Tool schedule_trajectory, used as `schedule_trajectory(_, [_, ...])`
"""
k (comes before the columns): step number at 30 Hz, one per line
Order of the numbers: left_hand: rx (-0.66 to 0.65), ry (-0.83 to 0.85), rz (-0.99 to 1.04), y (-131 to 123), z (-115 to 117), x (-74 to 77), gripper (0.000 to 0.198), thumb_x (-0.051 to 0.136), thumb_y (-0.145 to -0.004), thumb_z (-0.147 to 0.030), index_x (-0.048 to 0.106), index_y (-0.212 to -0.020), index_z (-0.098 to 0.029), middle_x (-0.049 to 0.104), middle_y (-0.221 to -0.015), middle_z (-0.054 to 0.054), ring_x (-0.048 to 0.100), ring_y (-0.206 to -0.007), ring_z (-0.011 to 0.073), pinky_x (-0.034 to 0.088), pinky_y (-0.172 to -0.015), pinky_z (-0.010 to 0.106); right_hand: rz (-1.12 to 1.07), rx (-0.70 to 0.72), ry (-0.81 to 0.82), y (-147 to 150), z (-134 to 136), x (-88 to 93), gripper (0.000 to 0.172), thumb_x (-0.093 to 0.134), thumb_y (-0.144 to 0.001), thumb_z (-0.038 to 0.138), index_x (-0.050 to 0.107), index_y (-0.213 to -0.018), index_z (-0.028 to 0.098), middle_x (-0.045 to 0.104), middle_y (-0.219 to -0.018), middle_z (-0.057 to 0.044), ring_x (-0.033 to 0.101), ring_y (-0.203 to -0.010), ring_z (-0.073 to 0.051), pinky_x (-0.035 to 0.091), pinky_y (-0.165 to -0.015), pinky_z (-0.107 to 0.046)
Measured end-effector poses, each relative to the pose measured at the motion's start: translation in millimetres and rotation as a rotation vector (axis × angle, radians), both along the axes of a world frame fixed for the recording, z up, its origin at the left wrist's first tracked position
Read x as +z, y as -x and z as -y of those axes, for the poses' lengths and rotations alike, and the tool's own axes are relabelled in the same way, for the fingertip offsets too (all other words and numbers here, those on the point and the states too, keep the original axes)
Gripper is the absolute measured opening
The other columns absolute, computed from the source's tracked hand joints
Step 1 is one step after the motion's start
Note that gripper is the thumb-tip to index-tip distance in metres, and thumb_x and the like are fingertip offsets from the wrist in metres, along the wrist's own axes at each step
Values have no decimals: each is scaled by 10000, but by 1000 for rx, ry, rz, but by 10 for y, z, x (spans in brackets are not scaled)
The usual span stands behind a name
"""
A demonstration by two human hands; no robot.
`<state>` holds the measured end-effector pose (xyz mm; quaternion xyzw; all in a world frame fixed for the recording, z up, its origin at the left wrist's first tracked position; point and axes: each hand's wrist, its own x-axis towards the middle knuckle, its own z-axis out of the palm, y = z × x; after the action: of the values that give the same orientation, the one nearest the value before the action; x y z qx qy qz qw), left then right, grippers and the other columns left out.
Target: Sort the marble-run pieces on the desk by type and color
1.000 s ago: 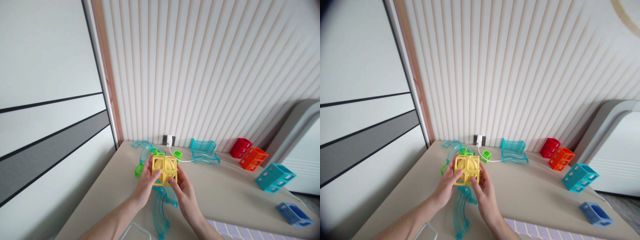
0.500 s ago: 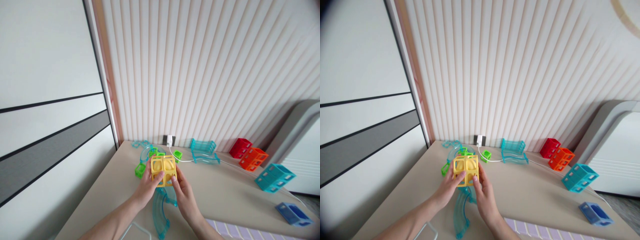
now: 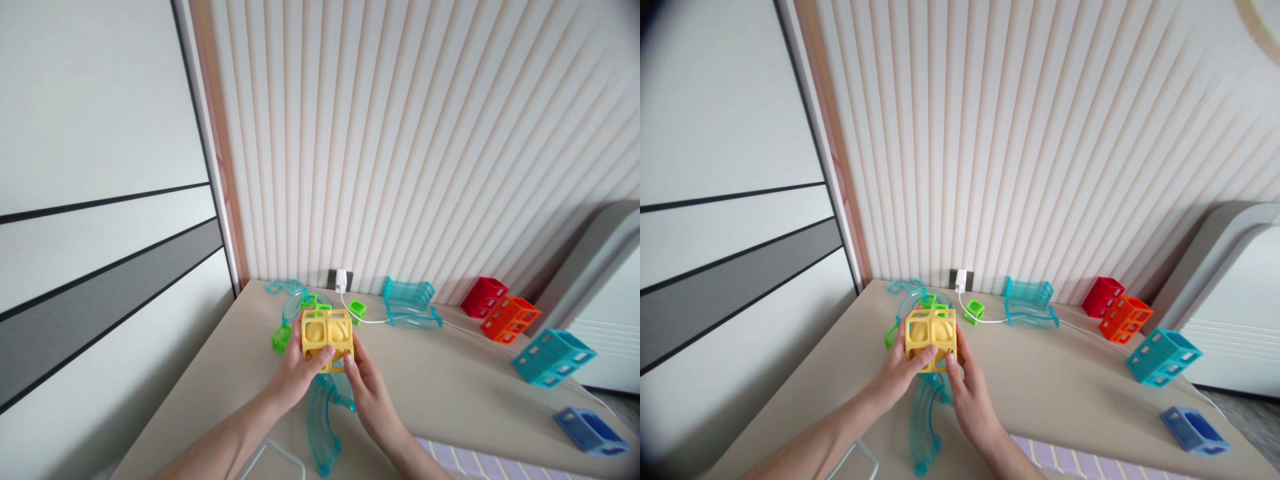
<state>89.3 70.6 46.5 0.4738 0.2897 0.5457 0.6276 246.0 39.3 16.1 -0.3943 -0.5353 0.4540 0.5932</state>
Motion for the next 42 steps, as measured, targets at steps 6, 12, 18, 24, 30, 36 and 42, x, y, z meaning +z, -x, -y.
schedule_trajectory(6, [19,5,-48,5,42,15,798,802,-822,-349,327,-1459,-282,659,-1360,110,649,-1244,286,535,-1040,408,84,-40,53,-35,7,61,589,551,-975,599,556,-1456,259,576,-1497,-80,468,-1437,-293,352,-1203,-465])
schedule_trajectory(12, [-42,-9,-38,-15,79,54,797,805,-821,-315,321,-1453,-277,659,-1364,113,651,-1242,285,528,-1047,393,94,-84,9,-5,31,168,462,531,-990,583,656,-1281,248,699,-1316,-78,638,-1236,-276,512,-1062,-381])
schedule_trajectory(18, [-28,-13,-80,3,53,72,704,804,-820,-323,409,-1401,-270,684,-1312,95,668,-1206,277,532,-1031,390,146,-97,24,-20,57,183,444,520,-998,576,660,-1242,233,724,-1220,-75,670,-1128,-254,538,-985,-332])
schedule_trajectory(24, [-74,98,-46,56,25,98,664,749,-862,-474,469,-1429,-271,698,-1300,99,684,-1168,303,576,-946,415,112,-137,48,-18,28,176,494,525,-971,631,677,-1193,216,743,-1146,-73,683,-1055,-256,551,-942,-323])
schedule_trajectory(30, [-253,364,153,13,16,75,663,531,-933,-670,561,-1403,-203,764,-1164,144,754,-993,327,636,-749,432,51,-147,87,6,10,245,563,538,-921,706,704,-1106,201,771,-1024,-76,717,-919,-266,595,-778,-309])
schedule_trajectory(36, [-258,468,243,-31,19,52,573,582,-934,-596,662,-1290,-154,797,-1051,136,775,-893,301,645,-678,386,18,-106,78,17,40,298,529,553,-926,680,671,-1144,212,772,-1051,-96,733,-945,-279,606,-766,-329])
schedule_trajectory(42, [-164,528,259,-76,25,65,500,635,-903,-555,695,-1211,-166,810,-992,103,777,-899,301,636,-750,401,-52,-27,95,33,51,251,505,564,-939,650,634,-1195,220,779,-1044,-104,742,-970,-289,609,-801,-367])
